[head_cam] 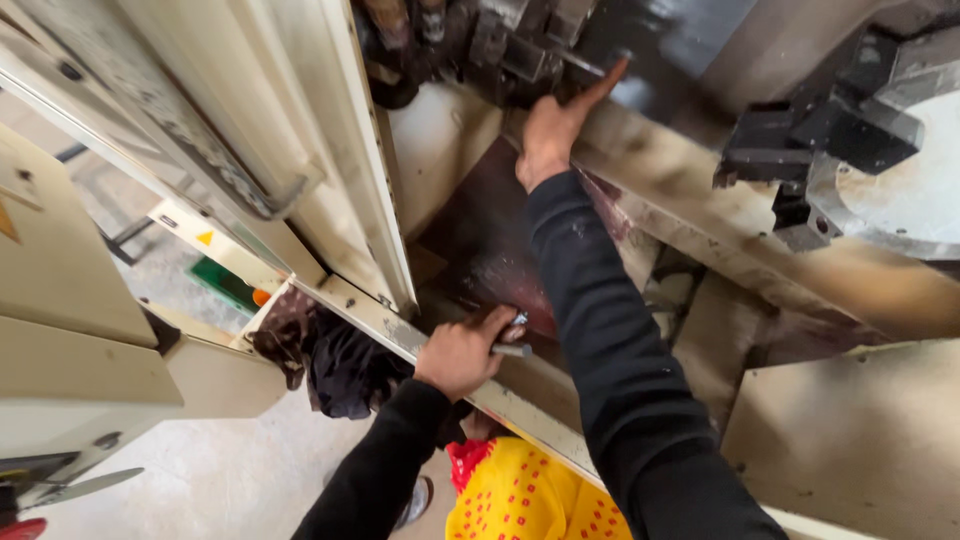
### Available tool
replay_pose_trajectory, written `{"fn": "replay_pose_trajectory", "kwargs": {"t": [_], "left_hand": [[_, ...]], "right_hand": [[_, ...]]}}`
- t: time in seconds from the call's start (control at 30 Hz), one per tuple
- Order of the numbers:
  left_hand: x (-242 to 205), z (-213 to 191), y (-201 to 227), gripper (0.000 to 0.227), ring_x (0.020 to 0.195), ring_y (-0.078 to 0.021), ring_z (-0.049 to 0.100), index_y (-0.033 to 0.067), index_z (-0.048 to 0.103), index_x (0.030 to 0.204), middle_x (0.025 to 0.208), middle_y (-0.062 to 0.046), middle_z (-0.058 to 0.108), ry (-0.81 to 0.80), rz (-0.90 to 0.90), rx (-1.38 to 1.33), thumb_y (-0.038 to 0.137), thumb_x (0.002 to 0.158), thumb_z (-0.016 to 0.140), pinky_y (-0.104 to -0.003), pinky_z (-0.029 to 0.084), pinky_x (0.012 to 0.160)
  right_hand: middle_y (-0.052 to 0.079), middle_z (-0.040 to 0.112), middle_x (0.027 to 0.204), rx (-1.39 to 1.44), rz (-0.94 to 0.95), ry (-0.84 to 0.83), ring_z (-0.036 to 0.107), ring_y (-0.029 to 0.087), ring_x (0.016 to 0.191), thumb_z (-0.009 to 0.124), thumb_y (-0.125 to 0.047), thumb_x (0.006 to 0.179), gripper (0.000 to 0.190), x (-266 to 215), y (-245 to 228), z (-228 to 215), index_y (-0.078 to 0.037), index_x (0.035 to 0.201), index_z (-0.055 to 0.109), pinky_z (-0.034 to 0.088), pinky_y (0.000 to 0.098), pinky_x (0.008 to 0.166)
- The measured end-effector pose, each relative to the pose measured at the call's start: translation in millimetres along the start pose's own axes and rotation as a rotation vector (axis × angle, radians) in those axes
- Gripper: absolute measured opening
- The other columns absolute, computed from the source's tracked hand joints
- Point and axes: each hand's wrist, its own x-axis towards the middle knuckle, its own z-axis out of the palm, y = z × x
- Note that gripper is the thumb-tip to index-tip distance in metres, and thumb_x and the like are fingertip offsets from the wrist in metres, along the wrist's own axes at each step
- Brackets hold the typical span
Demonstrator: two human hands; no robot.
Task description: The person retrieves cylindrical metal parts from a machine, measures them with a dial indicator, wipes them with a cloth, and then installs them into the machine. The person repeats this process for multiple parts.
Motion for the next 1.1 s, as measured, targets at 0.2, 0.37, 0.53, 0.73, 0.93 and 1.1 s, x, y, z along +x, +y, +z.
{"fn": "replay_pose_trajectory", "kwargs": {"t": [0.2, 0.37, 0.53, 0.73, 0.93, 1.1], "left_hand": [[-2, 4, -3, 0.054, 0.085, -0.0342, 0.072, 0.0158, 0.057, 0.132, 0.114, -0.013, 0.073, 0.048, 0.023, -0.024, 0.020, 0.079, 0.070, -0.047, 0.058, 0.073], [-2, 4, -1, 0.053, 0.083, -0.0359, 0.072, 0.0180, 0.056, 0.135, 0.101, -0.014, 0.074, -0.051, -0.052, 0.013, 0.023, 0.084, 0.070, -0.048, 0.058, 0.074], [1, 0, 2, 0.053, 0.080, -0.0377, 0.072, 0.0175, 0.056, 0.134, 0.102, -0.015, 0.074, -0.042, -0.046, 0.015, 0.024, 0.084, 0.071, -0.050, 0.057, 0.073], [0, -1, 1, 0.054, 0.081, -0.0379, 0.072, 0.0165, 0.056, 0.133, 0.105, -0.015, 0.074, 0.001, -0.026, -0.030, 0.020, 0.080, 0.071, -0.050, 0.057, 0.074], [0, -4, 3, 0.054, 0.084, -0.0390, 0.071, 0.0156, 0.057, 0.132, 0.107, -0.016, 0.073, 0.012, -0.046, -0.042, 0.018, 0.080, 0.071, -0.050, 0.056, 0.077], [-2, -6, 1, 0.054, 0.085, -0.0402, 0.070, 0.0153, 0.056, 0.133, 0.106, -0.017, 0.074, 0.000, -0.071, -0.028, 0.017, 0.080, 0.071, -0.051, 0.056, 0.079]], "right_hand": [[0.013, -0.006, 0.176, -0.024, -0.095, -0.059, -0.003, 0.031, 0.163, 0.041, 0.021, 0.075, 0.114, -4, -13, -4, -0.031, 0.164, -0.007, 0.005, 0.0456, 0.130], [0.014, -0.004, 0.174, 0.058, -0.030, -0.089, 0.003, 0.033, 0.161, 0.038, 0.022, 0.070, 0.118, -8, -10, -6, -0.033, 0.163, -0.010, 0.008, 0.0458, 0.128], [0.016, -0.003, 0.174, 0.079, -0.070, -0.084, 0.003, 0.033, 0.161, 0.039, 0.024, 0.069, 0.119, -7, -15, 1, -0.033, 0.163, -0.008, 0.008, 0.0453, 0.129], [0.016, -0.008, 0.172, 0.037, -0.031, -0.047, 0.002, 0.032, 0.160, 0.038, 0.025, 0.066, 0.123, -7, -17, 7, -0.034, 0.161, -0.012, 0.009, 0.0436, 0.128], [0.016, -0.009, 0.172, -0.060, -0.056, -0.114, 0.001, 0.032, 0.159, 0.042, 0.024, 0.070, 0.121, -14, -28, -1, -0.033, 0.161, -0.015, 0.009, 0.0431, 0.128], [0.021, 0.037, 0.160, -0.173, 0.109, -0.251, 0.042, 0.029, 0.145, 0.063, 0.004, 0.095, 0.090, 1, -48, -44, -0.021, 0.165, 0.014, 0.041, 0.0438, 0.118]]}}
